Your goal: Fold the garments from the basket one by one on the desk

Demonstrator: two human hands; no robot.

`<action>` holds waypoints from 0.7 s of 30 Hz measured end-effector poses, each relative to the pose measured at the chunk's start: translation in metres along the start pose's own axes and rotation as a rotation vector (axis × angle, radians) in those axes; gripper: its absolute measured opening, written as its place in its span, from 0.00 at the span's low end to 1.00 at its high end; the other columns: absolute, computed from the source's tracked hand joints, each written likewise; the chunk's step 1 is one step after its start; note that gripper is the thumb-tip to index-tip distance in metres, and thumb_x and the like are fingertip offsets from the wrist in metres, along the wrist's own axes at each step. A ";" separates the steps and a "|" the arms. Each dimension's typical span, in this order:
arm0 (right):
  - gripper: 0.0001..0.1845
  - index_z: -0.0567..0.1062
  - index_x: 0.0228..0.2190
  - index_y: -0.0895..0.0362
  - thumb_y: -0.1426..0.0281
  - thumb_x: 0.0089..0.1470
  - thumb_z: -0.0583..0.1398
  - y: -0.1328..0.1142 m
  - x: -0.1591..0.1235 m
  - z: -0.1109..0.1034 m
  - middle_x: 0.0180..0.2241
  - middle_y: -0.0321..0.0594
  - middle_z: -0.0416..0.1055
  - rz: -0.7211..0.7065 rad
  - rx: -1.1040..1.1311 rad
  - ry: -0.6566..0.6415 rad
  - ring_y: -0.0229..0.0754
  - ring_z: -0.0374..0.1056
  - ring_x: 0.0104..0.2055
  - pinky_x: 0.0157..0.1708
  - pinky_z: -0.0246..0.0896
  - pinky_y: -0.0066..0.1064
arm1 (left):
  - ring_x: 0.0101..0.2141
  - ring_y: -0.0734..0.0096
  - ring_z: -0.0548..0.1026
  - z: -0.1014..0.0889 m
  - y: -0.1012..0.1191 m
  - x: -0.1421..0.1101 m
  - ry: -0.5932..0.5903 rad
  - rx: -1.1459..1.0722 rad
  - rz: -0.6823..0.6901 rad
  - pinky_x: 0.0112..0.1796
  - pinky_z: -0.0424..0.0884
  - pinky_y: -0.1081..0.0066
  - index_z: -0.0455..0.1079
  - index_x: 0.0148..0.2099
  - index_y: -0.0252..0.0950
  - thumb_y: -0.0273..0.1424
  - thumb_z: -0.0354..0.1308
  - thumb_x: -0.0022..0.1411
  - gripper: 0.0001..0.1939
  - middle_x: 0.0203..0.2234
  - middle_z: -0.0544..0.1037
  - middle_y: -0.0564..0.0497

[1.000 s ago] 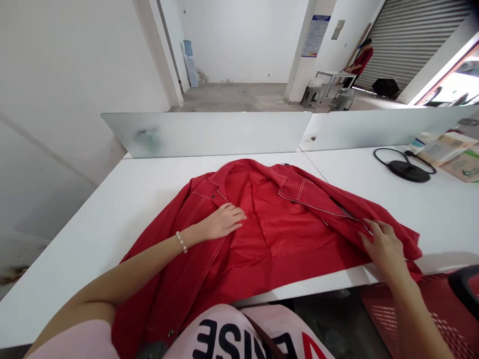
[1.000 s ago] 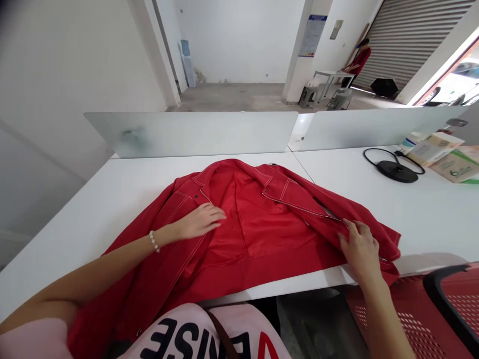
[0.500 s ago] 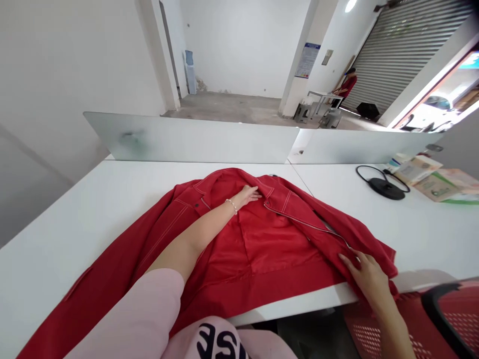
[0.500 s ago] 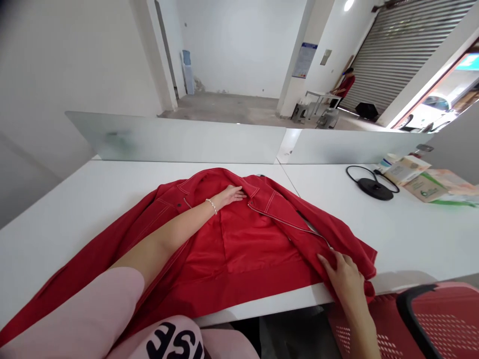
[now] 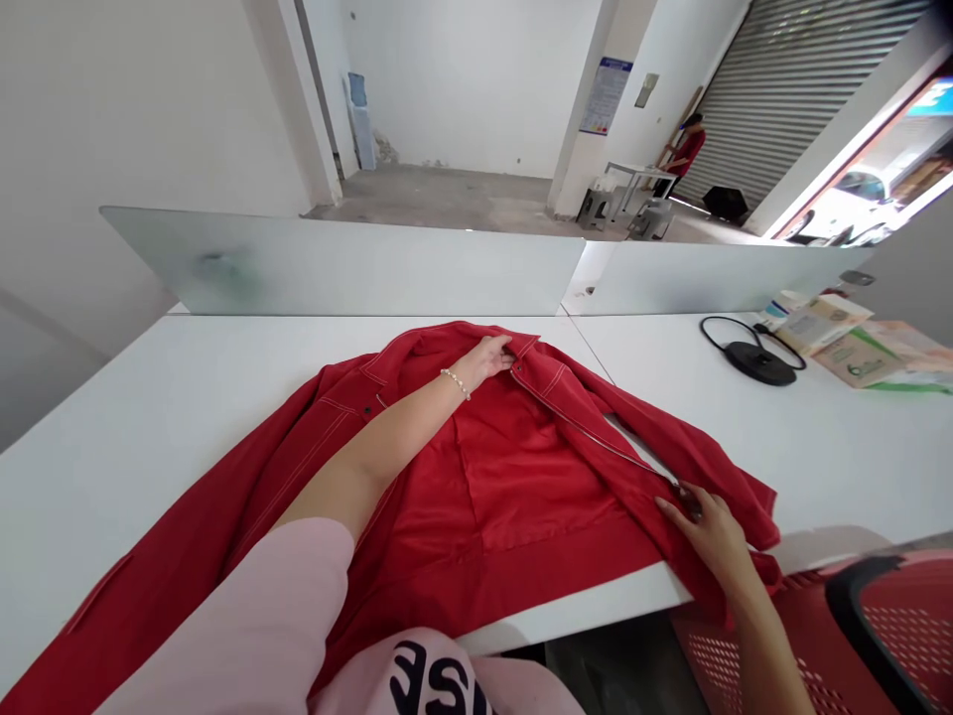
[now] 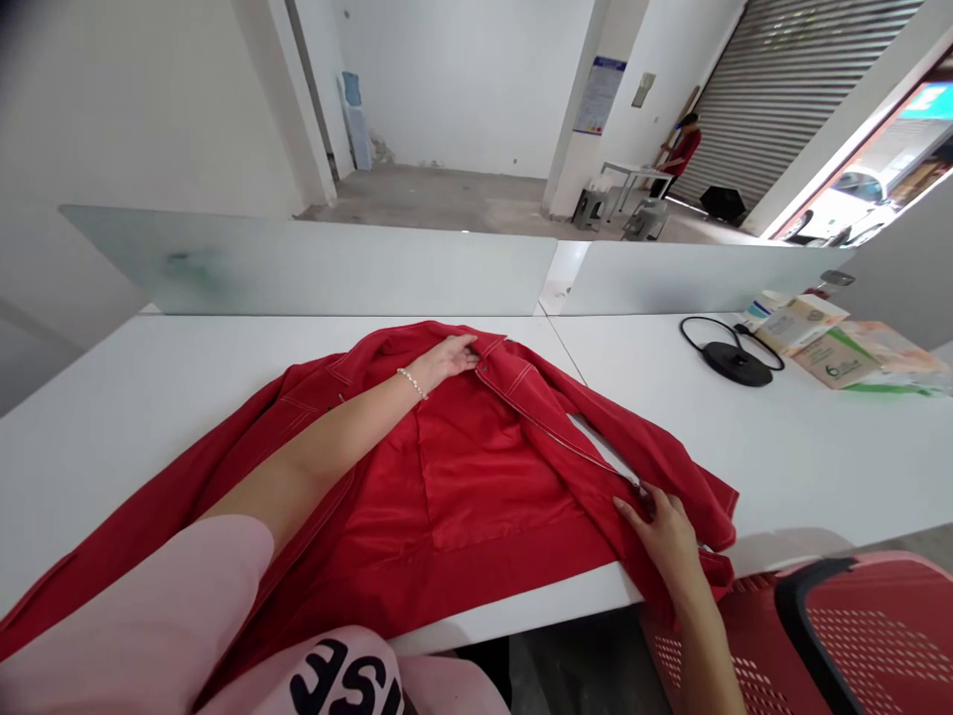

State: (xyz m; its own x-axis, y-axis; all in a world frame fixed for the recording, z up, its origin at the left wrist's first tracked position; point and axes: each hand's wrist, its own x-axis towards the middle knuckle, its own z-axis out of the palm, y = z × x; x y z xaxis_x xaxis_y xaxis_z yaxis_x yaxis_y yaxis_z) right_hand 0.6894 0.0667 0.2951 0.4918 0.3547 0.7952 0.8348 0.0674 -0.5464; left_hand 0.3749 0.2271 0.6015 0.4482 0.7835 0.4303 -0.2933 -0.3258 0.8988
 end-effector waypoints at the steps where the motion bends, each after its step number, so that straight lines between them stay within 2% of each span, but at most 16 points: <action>1: 0.44 0.77 0.41 0.58 0.32 0.43 0.55 -0.003 0.003 -0.001 0.35 0.50 0.73 0.007 0.014 -0.027 0.54 0.72 0.37 0.38 0.68 0.45 | 0.33 0.67 0.79 0.004 0.008 0.002 -0.004 -0.006 0.000 0.45 0.77 0.63 0.66 0.37 0.34 0.24 0.54 0.64 0.02 0.27 0.78 0.46; 4: 0.34 0.75 0.31 0.55 0.37 0.43 0.57 -0.020 0.008 -0.011 0.30 0.46 0.72 -0.001 0.037 -0.084 0.50 0.70 0.31 0.30 0.65 0.40 | 0.32 0.68 0.78 0.012 0.031 0.006 -0.026 -0.004 0.009 0.44 0.76 0.64 0.67 0.35 0.33 0.23 0.53 0.65 0.05 0.28 0.77 0.46; 6: 0.26 0.71 0.27 0.54 0.43 0.47 0.55 -0.039 0.005 -0.025 0.31 0.46 0.71 -0.050 0.010 -0.028 0.48 0.69 0.30 0.29 0.63 0.39 | 0.31 0.70 0.77 0.014 0.044 0.008 -0.047 0.012 0.072 0.43 0.76 0.65 0.67 0.34 0.32 0.21 0.54 0.65 0.05 0.26 0.77 0.47; 10: 0.15 0.72 0.34 0.53 0.57 0.57 0.52 -0.101 -0.021 -0.069 0.40 0.50 0.72 -0.178 -0.193 0.222 0.52 0.69 0.38 0.35 0.64 0.43 | 0.26 0.75 0.72 0.006 0.069 0.018 -0.006 0.111 0.239 0.41 0.73 0.69 0.65 0.30 0.31 0.16 0.52 0.62 0.09 0.22 0.73 0.50; 12: 0.17 0.73 0.40 0.53 0.58 0.62 0.50 -0.140 -0.043 -0.085 0.43 0.51 0.72 -0.181 -0.250 0.310 0.55 0.70 0.41 0.38 0.64 0.45 | 0.25 0.77 0.70 0.000 0.080 0.026 0.056 0.184 0.305 0.39 0.72 0.72 0.64 0.29 0.31 0.16 0.51 0.61 0.10 0.21 0.70 0.51; 13: 0.17 0.73 0.42 0.53 0.59 0.64 0.50 -0.160 -0.055 -0.088 0.43 0.51 0.73 -0.210 -0.233 0.304 0.54 0.70 0.42 0.40 0.65 0.45 | 0.24 0.77 0.69 -0.003 0.083 0.031 0.087 0.213 0.331 0.37 0.71 0.72 0.63 0.28 0.32 0.16 0.51 0.61 0.10 0.20 0.69 0.52; 15: 0.15 0.74 0.46 0.50 0.61 0.66 0.51 -0.197 -0.079 -0.081 0.45 0.48 0.74 -0.364 -0.126 0.204 0.51 0.72 0.44 0.44 0.67 0.43 | 0.24 0.77 0.66 -0.012 0.086 0.039 0.144 0.259 0.363 0.35 0.70 0.73 0.60 0.27 0.34 0.18 0.50 0.61 0.11 0.18 0.65 0.55; 17: 0.15 0.73 0.51 0.48 0.65 0.67 0.51 -0.226 -0.102 -0.062 0.46 0.44 0.76 -0.611 -0.010 0.013 0.48 0.73 0.44 0.43 0.70 0.40 | 0.23 0.76 0.64 -0.022 0.082 0.046 0.202 0.314 0.385 0.33 0.68 0.73 0.58 0.27 0.36 0.19 0.49 0.62 0.12 0.18 0.60 0.57; 19: 0.18 0.71 0.55 0.50 0.65 0.67 0.53 -0.242 -0.118 -0.039 0.45 0.43 0.77 -0.817 0.079 -0.216 0.45 0.74 0.41 0.40 0.72 0.37 | 0.23 0.76 0.61 -0.036 0.070 0.050 0.276 0.393 0.405 0.33 0.67 0.72 0.56 0.26 0.37 0.19 0.49 0.62 0.13 0.18 0.58 0.58; 21: 0.20 0.70 0.57 0.53 0.62 0.67 0.55 -0.244 -0.123 -0.020 0.45 0.43 0.77 -0.865 0.140 -0.366 0.44 0.75 0.40 0.39 0.73 0.35 | 0.23 0.75 0.60 -0.052 0.057 0.053 0.349 0.484 0.424 0.34 0.65 0.71 0.55 0.26 0.38 0.19 0.49 0.62 0.14 0.19 0.57 0.58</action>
State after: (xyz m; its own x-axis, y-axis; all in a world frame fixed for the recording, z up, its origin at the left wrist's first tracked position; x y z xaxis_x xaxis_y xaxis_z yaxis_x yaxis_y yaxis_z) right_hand 0.4306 -0.0118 0.3357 -0.4116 0.3980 0.8199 0.8243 0.5463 0.1486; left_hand 0.3380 0.2773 0.6709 0.0599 0.6350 0.7702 0.0605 -0.7725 0.6322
